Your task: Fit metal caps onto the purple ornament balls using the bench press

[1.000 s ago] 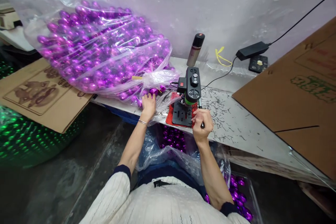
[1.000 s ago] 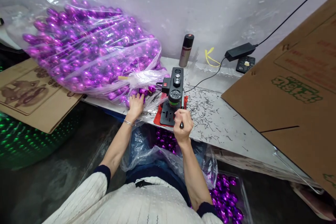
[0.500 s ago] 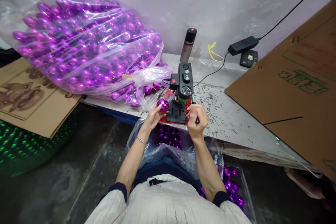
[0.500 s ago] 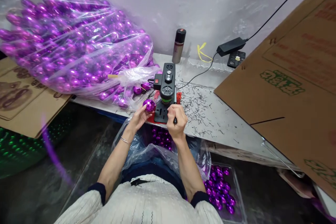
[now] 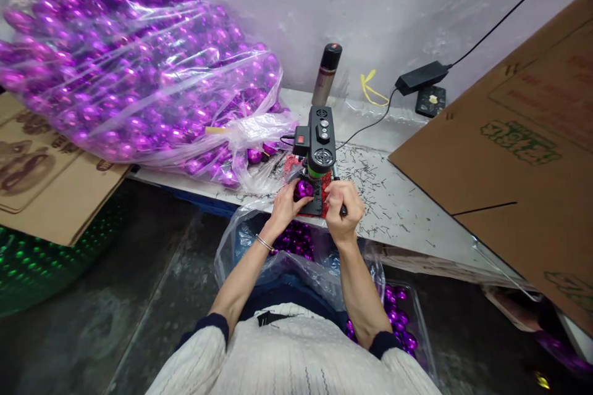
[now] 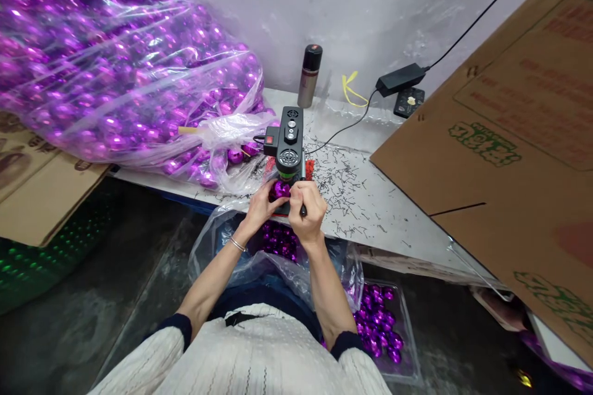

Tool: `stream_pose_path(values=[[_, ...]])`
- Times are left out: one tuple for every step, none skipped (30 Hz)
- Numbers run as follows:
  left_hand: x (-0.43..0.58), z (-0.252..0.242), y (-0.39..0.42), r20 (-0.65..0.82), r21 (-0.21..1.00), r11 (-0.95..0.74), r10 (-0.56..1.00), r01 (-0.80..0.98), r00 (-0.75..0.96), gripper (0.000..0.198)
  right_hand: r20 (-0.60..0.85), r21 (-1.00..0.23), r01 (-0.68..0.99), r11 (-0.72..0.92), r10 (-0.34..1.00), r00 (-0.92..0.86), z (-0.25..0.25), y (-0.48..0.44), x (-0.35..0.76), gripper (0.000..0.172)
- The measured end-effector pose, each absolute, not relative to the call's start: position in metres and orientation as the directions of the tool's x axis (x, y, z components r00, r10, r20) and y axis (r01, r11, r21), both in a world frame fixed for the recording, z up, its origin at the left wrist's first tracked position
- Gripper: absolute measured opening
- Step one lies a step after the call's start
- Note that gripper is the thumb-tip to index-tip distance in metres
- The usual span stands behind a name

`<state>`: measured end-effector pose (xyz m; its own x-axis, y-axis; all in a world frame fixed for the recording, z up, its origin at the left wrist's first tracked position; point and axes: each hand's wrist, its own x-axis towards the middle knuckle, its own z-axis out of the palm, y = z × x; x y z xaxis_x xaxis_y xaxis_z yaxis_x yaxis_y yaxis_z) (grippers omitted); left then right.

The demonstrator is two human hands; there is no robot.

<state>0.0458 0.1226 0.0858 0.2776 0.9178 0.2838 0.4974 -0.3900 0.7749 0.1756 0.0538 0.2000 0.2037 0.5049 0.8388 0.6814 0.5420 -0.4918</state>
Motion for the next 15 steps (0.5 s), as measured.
stream_pose_path(values=[[0.047,0.085,0.123,0.303,0.748,-0.413,0.909,0.519,0.285,0.063,0.841,-0.489,0.682,0.544,0.503,0.201,0.2,0.054,0.176,0.027],[0.049,0.083,0.124,0.318,0.728,-0.427,0.903,0.537,0.287,0.063,0.842,-0.486,0.681,0.547,0.501,0.199,0.2,0.054,0.176,0.027],[0.051,0.082,0.125,0.331,0.712,-0.437,0.899,0.549,0.286,0.063,0.842,-0.485,0.681,0.548,0.502,0.197,0.2,0.053,0.176,0.027],[0.052,0.08,0.125,0.343,0.7,-0.446,0.895,0.558,0.285,0.063,0.842,-0.486,0.681,0.549,0.503,0.196,0.2,0.053,0.176,0.027],[0.054,0.078,0.126,0.357,0.69,-0.455,0.89,0.563,0.283,0.063,0.842,-0.487,0.679,0.549,0.504,0.196,0.2,0.053,0.176,0.027],[0.055,0.076,0.126,0.373,0.683,-0.467,0.884,0.562,0.281,0.063,0.84,-0.489,0.678,0.55,0.505,0.197,0.2,0.053,0.176,0.027],[0.057,0.074,0.126,0.391,0.68,-0.479,0.877,0.555,0.278,0.063,0.839,-0.491,0.676,0.55,0.507,0.196,0.2,0.052,0.176,0.027],[0.058,0.071,0.127,0.41,0.68,-0.491,0.871,0.545,0.273,0.063,0.837,-0.494,0.673,0.55,0.511,0.196,0.2,0.052,0.176,0.027],[0.059,0.069,0.127,0.425,0.682,-0.501,0.865,0.533,0.268,0.064,0.835,-0.497,0.671,0.55,0.514,0.197,0.199,0.051,0.176,0.027],[0.06,0.066,0.127,0.435,0.685,-0.508,0.86,0.522,0.266,0.064,0.832,-0.501,0.669,0.549,0.518,0.199,0.198,0.051,0.176,0.027],[0.06,0.064,0.127,0.44,0.687,-0.513,0.857,0.514,0.268,0.064,0.83,-0.505,0.668,0.547,0.52,0.203,0.196,0.051,0.175,0.026],[0.06,0.063,0.127,0.44,0.688,-0.517,0.855,0.509,0.274,0.064,0.83,-0.509,0.666,0.546,0.518,0.209,0.193,0.05,0.175,0.026],[0.061,0.062,0.126,0.437,0.688,-0.519,0.854,0.507,0.282,0.064,0.831,-0.511,0.663,0.547,0.513,0.217,0.19,0.05,0.174,0.026],[0.061,0.061,0.126,0.432,0.689,-0.519,0.854,0.506,0.288,0.064,0.833,-0.512,0.661,0.548,0.506,0.225,0.186,0.05,0.174,0.025],[0.061,0.061,0.126,0.427,0.692,-0.517,0.856,0.504,0.292,0.063,0.835,-0.513,0.659,0.55,0.499,0.233,0.182,0.051,0.173,0.025]])
